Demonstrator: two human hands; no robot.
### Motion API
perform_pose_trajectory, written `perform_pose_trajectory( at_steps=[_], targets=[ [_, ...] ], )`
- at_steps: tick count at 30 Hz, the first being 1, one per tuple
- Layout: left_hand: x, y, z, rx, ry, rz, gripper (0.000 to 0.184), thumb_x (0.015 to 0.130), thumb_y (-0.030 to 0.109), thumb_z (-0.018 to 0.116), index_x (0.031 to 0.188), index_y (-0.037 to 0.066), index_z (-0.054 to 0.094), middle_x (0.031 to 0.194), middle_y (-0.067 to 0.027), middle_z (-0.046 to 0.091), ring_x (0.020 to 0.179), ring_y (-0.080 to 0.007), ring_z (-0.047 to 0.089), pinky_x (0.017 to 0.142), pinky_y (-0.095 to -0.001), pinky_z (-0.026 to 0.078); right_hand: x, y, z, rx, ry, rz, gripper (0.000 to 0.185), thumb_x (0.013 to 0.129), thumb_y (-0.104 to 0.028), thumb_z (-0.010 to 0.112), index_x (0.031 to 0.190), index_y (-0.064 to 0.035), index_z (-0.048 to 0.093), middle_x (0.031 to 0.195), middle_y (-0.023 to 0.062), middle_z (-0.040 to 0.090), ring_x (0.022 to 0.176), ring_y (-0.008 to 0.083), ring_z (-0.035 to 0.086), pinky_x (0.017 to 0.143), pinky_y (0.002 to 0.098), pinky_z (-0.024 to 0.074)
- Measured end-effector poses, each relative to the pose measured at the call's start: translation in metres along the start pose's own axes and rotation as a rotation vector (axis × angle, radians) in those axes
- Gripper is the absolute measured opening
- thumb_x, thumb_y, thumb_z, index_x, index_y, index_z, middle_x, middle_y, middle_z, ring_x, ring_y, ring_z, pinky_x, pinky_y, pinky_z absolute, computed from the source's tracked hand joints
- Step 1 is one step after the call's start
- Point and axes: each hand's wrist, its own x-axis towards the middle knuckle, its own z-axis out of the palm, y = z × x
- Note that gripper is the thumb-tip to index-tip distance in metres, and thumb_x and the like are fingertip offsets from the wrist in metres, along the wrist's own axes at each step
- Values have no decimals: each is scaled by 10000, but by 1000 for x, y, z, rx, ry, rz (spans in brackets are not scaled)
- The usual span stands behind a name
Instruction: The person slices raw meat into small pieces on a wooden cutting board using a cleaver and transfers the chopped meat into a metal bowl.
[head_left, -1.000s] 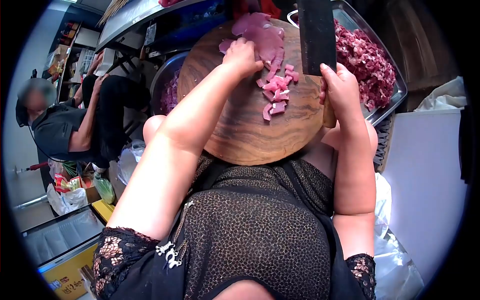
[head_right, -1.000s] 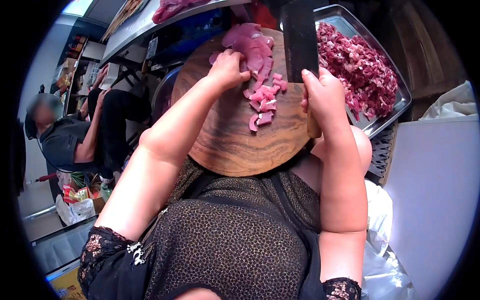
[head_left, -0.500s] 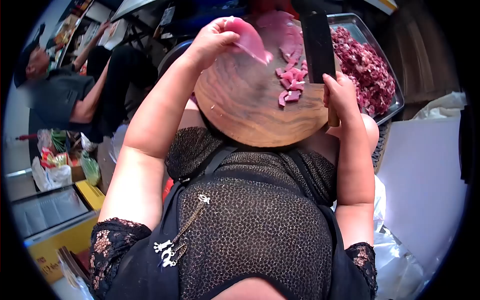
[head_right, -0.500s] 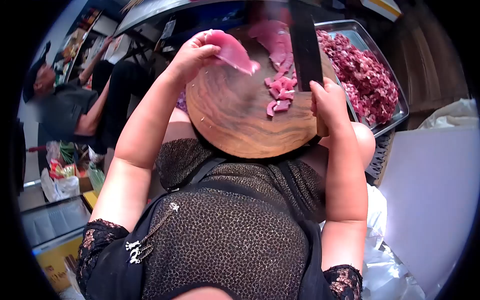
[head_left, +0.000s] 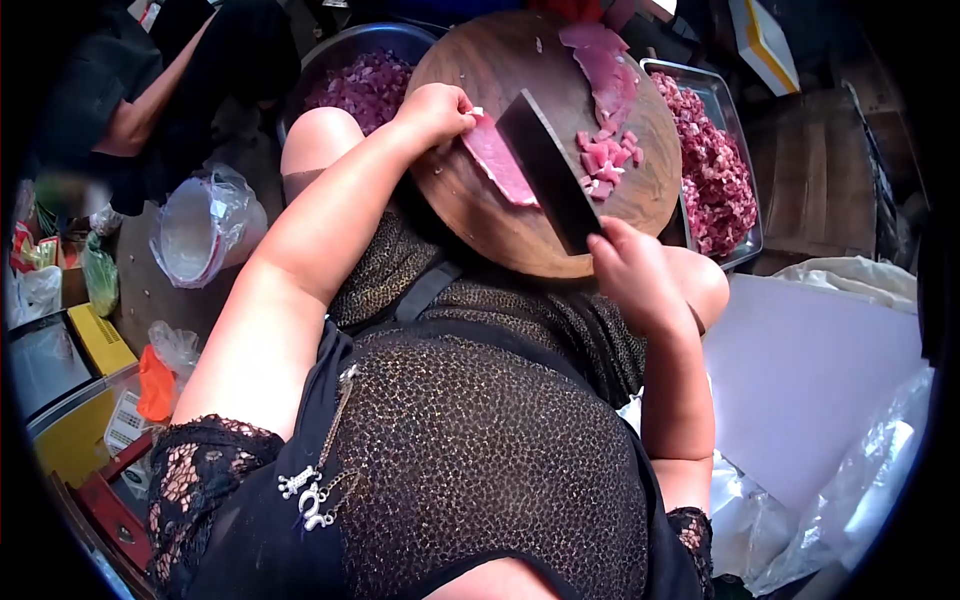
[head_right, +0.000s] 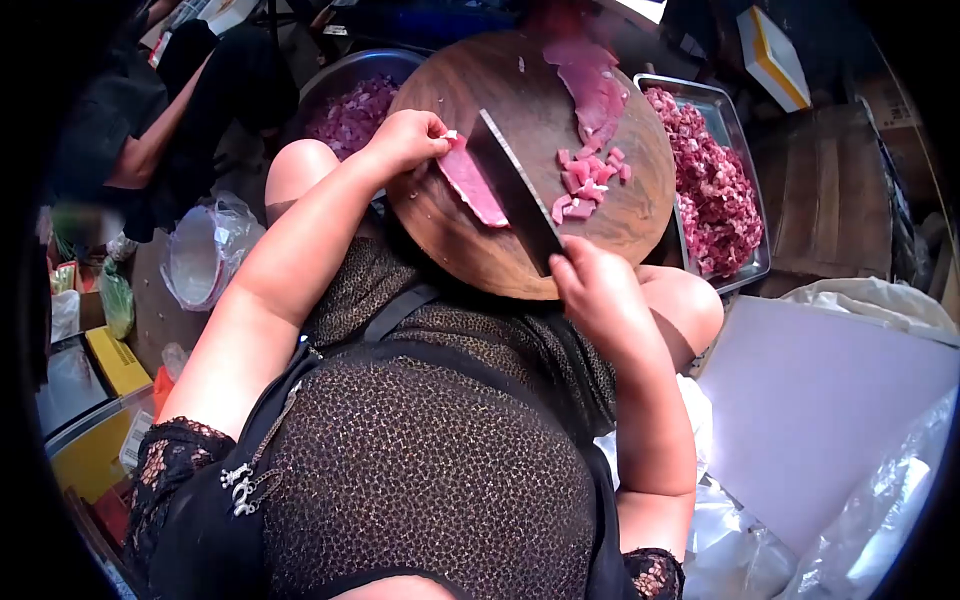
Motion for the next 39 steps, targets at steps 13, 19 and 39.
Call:
perform_pose_trajectory(
  at_steps=[13, 19, 39],
  targets=[
    [13, -4, -4, -87, -122, -64, 144, 877, 171, 708, 927, 37, 720, 623, -64, 637, 481, -139, 561, 468, -300, 454, 32, -33, 23, -430, 34, -161, 199, 935, -169, 510, 972, 1, 607, 800, 256, 662, 775, 439, 655, 708, 531, 513],
    [17, -11, 5, 44, -41, 4, 115, 886, 165, 670, 867, 54, 693, 625, -77, 642, 502, -166, 569, 516, -334, 474, 48, -42, 16, -486, -147, -127, 207, 968, -168, 503, 860, 0, 558, 741, 229, 619, 699, 420, 614, 620, 495, 474],
    [-17, 61, -7, -545, -210, 48, 134, 904, 181, 670, 921, 78, 586, 830, -17, 614, 668, -104, 590, 600, -269, 557, -23, 77, -8, 86, 3, 255, 256, 984, -210, 513, 924, 30, 580, 627, 136, 596, 534, 256, 593, 545, 411, 487]
  ],
)
